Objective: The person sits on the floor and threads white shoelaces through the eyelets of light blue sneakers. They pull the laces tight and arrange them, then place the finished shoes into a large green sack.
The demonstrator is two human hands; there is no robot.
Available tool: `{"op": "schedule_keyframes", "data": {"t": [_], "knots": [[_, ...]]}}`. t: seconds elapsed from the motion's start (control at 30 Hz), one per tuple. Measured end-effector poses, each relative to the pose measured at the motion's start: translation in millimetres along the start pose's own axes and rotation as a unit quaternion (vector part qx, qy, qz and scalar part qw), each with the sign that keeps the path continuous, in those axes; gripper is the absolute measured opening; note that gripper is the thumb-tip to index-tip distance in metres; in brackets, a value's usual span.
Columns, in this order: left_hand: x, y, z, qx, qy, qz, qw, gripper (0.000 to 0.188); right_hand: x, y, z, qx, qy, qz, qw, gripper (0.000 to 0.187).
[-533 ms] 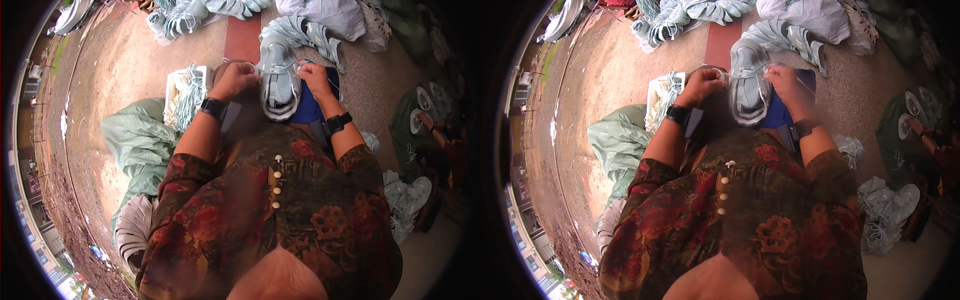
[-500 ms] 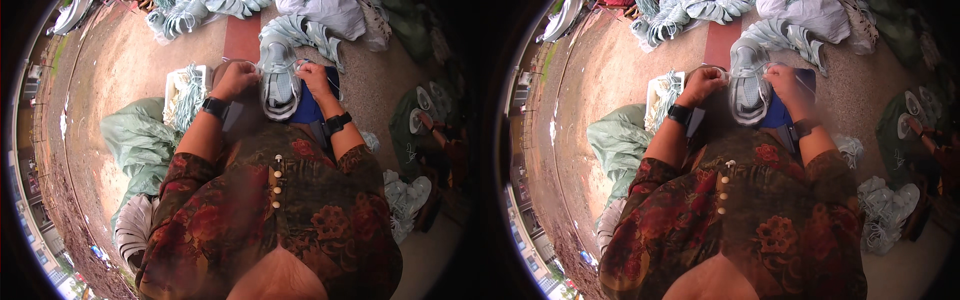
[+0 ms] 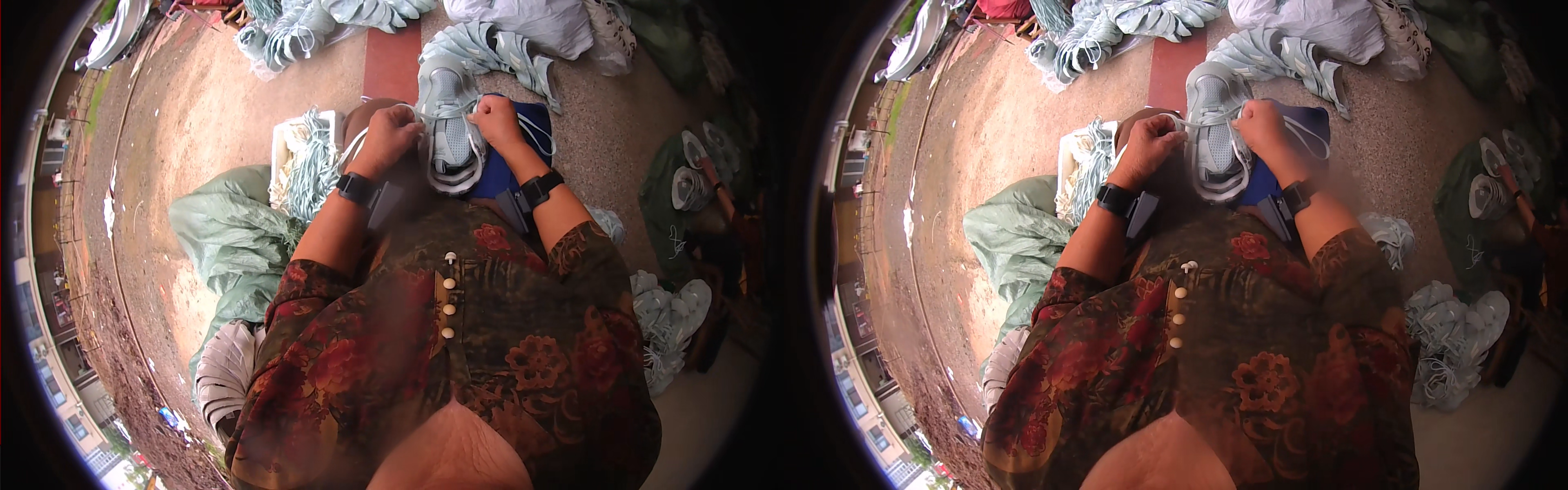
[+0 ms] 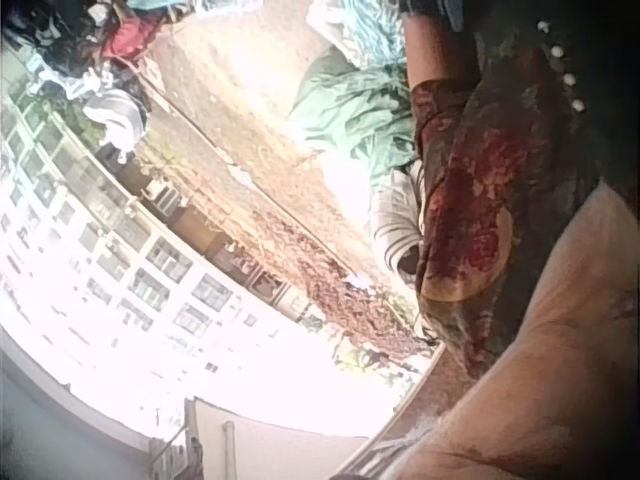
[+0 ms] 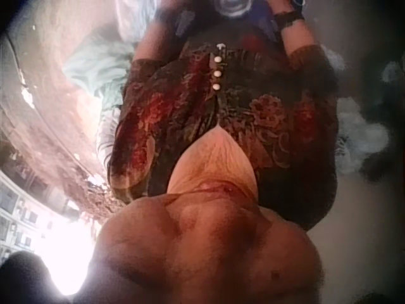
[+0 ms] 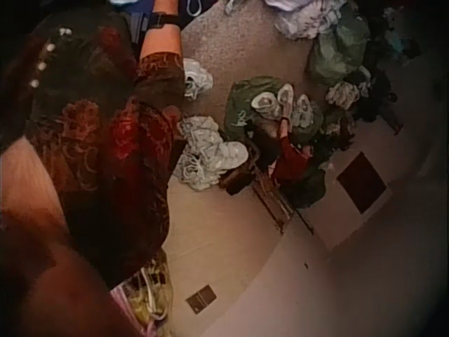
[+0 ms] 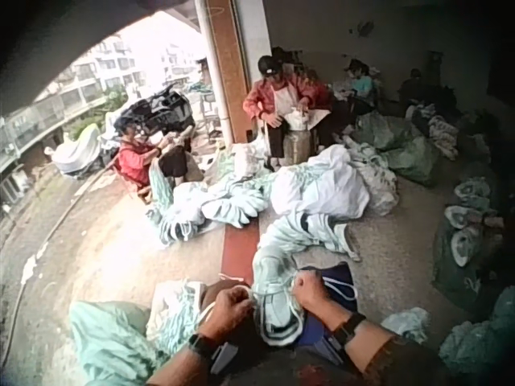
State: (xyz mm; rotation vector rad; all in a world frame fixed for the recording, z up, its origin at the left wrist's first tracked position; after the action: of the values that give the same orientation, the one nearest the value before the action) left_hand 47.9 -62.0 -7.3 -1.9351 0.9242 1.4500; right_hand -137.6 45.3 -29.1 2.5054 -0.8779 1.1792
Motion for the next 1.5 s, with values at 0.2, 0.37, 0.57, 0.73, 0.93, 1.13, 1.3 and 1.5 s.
{"op": "schedule_keyframes", "data": {"t": [0.2, 0.37, 0.57, 0.73, 0.93, 1.13, 1.3, 1.5], "knots": [[-15, -6, 41, 0.055, -0.126, -0.014, 0.99, 0.008, 23, -32, 2, -0.101, -0.173, -0.124, 0.972, 0.017], [-20, 4, 53, 0.026, 0.024, 0.049, 0.998, 0.01, 44, -56, -6, -0.028, -0.19, -0.113, 0.975, 0.016], [-23, 15, 66, 0.006, 0.187, 0.14, 0.972, 0.013, 28, -36, 1, -0.011, -0.192, -0.137, 0.972, 0.011], [-27, 20, 72, 0.006, 0.259, 0.119, 0.958, 0.013, 12, -32, -4, -0.047, -0.092, -0.107, 0.989, 0.009], [-22, 28, 82, -0.016, 0.333, 0.132, 0.933, 0.009, 7, -32, -2, -0.057, -0.039, -0.126, 0.99, 0.008], [-12, 9, 47, 0.106, 0.475, 0.163, 0.858, 0.011, 14, -38, -7, -0.065, -0.082, -0.103, 0.989, 0.01], [1, -18, 3, 0.017, 0.029, -0.058, 0.998, 0.01, 54, -49, -11, -0.105, -0.032, -0.268, 0.957, 0.012], [18, -1, 9, -0.016, -0.133, -0.089, 0.987, 0.008, 51, -33, 15, -0.039, -0.008, -0.256, 0.966, 0.011]]}}
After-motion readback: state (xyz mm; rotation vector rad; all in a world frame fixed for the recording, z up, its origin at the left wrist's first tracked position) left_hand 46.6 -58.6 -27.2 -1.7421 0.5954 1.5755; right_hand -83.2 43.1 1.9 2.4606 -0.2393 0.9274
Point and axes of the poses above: each hand's wrist, its own y-axis towards the middle knuckle, its own z-axis out of the palm, x = y × z, the point moved 4 cm from there along y, towards the middle knuckle, and after that the axes turned 5 degrees about z, right-handed, at the moved point
